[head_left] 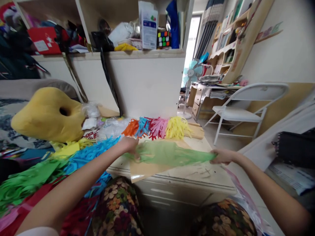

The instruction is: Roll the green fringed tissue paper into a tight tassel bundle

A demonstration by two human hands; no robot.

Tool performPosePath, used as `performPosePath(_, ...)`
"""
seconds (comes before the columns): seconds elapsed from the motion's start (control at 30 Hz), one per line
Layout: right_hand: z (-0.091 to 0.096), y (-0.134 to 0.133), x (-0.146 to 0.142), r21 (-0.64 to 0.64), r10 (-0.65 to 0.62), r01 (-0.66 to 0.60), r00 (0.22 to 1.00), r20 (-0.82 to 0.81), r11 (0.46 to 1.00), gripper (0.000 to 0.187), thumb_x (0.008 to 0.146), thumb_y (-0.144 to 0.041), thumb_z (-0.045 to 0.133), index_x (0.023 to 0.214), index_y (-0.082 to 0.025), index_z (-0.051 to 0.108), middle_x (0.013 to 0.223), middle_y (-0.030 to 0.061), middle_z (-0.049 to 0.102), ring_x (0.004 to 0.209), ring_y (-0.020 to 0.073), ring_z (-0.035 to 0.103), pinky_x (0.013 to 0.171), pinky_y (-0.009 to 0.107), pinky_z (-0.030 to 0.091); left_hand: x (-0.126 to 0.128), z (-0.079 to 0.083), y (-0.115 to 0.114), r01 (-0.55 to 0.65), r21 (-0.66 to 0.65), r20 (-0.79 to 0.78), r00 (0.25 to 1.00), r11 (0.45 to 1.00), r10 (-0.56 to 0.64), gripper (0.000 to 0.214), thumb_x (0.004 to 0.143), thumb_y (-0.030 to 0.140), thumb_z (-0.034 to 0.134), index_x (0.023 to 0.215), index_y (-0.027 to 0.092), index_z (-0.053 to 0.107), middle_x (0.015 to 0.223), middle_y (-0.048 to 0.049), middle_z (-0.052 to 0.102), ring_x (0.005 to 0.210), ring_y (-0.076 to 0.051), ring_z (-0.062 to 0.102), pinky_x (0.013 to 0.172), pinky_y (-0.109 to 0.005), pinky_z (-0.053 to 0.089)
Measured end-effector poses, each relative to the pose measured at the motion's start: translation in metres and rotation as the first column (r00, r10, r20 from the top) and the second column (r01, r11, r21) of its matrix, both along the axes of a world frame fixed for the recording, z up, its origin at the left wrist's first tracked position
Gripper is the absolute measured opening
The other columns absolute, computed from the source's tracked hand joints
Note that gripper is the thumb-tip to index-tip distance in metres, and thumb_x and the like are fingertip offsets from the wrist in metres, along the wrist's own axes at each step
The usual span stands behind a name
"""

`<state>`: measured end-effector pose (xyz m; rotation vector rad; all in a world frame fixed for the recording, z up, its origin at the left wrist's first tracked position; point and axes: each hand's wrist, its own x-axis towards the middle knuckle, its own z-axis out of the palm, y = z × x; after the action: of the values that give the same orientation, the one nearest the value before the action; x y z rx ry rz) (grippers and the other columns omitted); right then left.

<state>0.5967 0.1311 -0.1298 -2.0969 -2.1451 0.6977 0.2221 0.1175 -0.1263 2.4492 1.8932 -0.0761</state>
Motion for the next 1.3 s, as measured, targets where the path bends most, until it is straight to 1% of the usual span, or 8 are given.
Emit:
performPosePath(0.17, 0.029, -0.023, -0.035, 0.400, -0.168, 0.084, 0.969, 0.180, 0.913, 0.007, 0.072, -0.015, 0.044, 0.074, -0.010, 0.049, 0.080, 0.0196, 0.050, 0.078, 0.0256, 0.050, 0.059, 0.035, 0.034, 0.031, -0.013, -0.020, 0.179, 0.058, -0.014, 0.984, 0.982, -0.178, 0.079, 0.056, 0.051, 0.059, 0.119, 0.011, 0.033, 0.124, -0.0205, 0.035, 0.114, -0.031, 0.031, 0.090, -0.042, 0.025)
performPosePath(0.3, 0.000, -0.046, -0.101, 0.400, 0.196, -0.260, 0.961, 0.195, 0.879, 0.023, 0.070, -0.027, 0.054, 0.090, -0.017, 0.051, 0.093, 0.0100, 0.052, 0.085, 0.0188, 0.049, 0.072, 0.028, 0.036, 0.069, -0.036, -0.040, 0.434, 0.147, -0.013, 0.899, 0.889, -0.437, 0.050, 0.067, 0.050, 0.049, 0.104, 0.016, 0.047, 0.111, -0.0118, 0.049, 0.103, -0.025, 0.043, 0.089, -0.041, 0.026)
performPosePath(0.37, -0.024, -0.057, -0.124, 0.364, 0.522, -0.541, 0.838, 0.159, 0.758, 0.032, 0.068, -0.028, 0.057, 0.098, -0.018, 0.050, 0.096, 0.0073, 0.053, 0.087, 0.0178, 0.048, 0.077, 0.027, 0.036, 0.080, -0.046, -0.051, 0.456, 0.166, -0.059, 0.890, 0.874, -0.453, 0.033, 0.070, 0.041, 0.050, 0.089, 0.014, 0.052, 0.092, -0.0094, 0.056, 0.089, -0.023, 0.050, 0.083, -0.041, 0.030)
performPosePath(0.47, -0.045, -0.071, -0.136, 0.382, 0.670, -0.687, 0.715, 0.199, 0.619, 0.036, 0.068, -0.027, 0.057, 0.100, -0.015, 0.049, 0.098, 0.0077, 0.052, 0.092, 0.0207, 0.045, 0.083, 0.035, 0.033, 0.083, -0.055, -0.067, 0.501, 0.210, -0.077, 0.865, 0.840, -0.496, 0.018, 0.073, 0.029, 0.050, 0.084, 0.015, 0.050, 0.083, -0.0065, 0.056, 0.081, -0.020, 0.051, 0.078, -0.037, 0.033)
performPosePath(0.57, -0.049, -0.078, -0.136, 0.346, 0.695, -0.739, 0.668, 0.266, 0.578, 0.026, 0.068, -0.026, 0.057, 0.092, -0.015, 0.052, 0.092, 0.0070, 0.052, 0.090, 0.0208, 0.044, 0.086, 0.038, 0.030, 0.077, -0.055, -0.076, 0.550, 0.188, -0.065, 0.834, 0.814, -0.548, 0.015, 0.072, 0.025, 0.049, 0.083, 0.015, 0.049, 0.081, -0.0054, 0.054, 0.079, -0.019, 0.050, 0.073, -0.034, 0.036)
performPosePath(0.8, -0.039, -0.071, -0.142, 0.309, 0.727, -0.776, 0.627, 0.279, 0.550, 0.024, 0.067, -0.022, 0.052, 0.088, -0.013, 0.053, 0.098, 0.0094, 0.050, 0.094, 0.0222, 0.042, 0.087, 0.037, 0.027, 0.068, -0.053, -0.068, 0.538, 0.177, -0.024, 0.839, 0.824, -0.543, 0.010, 0.074, 0.015, 0.040, 0.079, 0.014, 0.049, 0.084, -0.0084, 0.053, 0.080, -0.021, 0.049, 0.067, -0.034, 0.038)
performPosePath(1.1, -0.025, -0.038, -0.147, 0.093, 0.658, -0.653, 0.751, -0.047, 0.752, 0.010, 0.073, -0.014, 0.040, 0.074, -0.014, 0.050, 0.070, 0.0040, 0.052, 0.064, 0.0142, 0.046, 0.055, 0.023, 0.031, 0.055, -0.033, -0.041, 0.371, -0.080, 0.249, 0.906, 0.925, -0.342, 0.027, 0.083, 0.027, 0.023, 0.078, 0.017, 0.048, 0.064, -0.0034, 0.056, 0.058, -0.016, 0.053, 0.048, -0.024, 0.031)
performPosePath(1.3, -0.030, 0.001, -0.143, -0.088, 0.637, -0.674, 0.727, -0.256, 0.733, 0.005, 0.072, -0.014, 0.044, 0.068, -0.014, 0.047, 0.058, -0.0031, 0.043, 0.055, 0.0084, 0.040, 0.049, 0.019, 0.029, 0.050, -0.036, -0.016, 0.279, -0.118, 0.303, 0.924, 0.953, -0.233, 0.030, 0.081, 0.030, 0.026, 0.071, 0.016, 0.050, 0.065, -0.0039, 0.056, 0.059, -0.015, 0.052, 0.050, -0.024, 0.032)
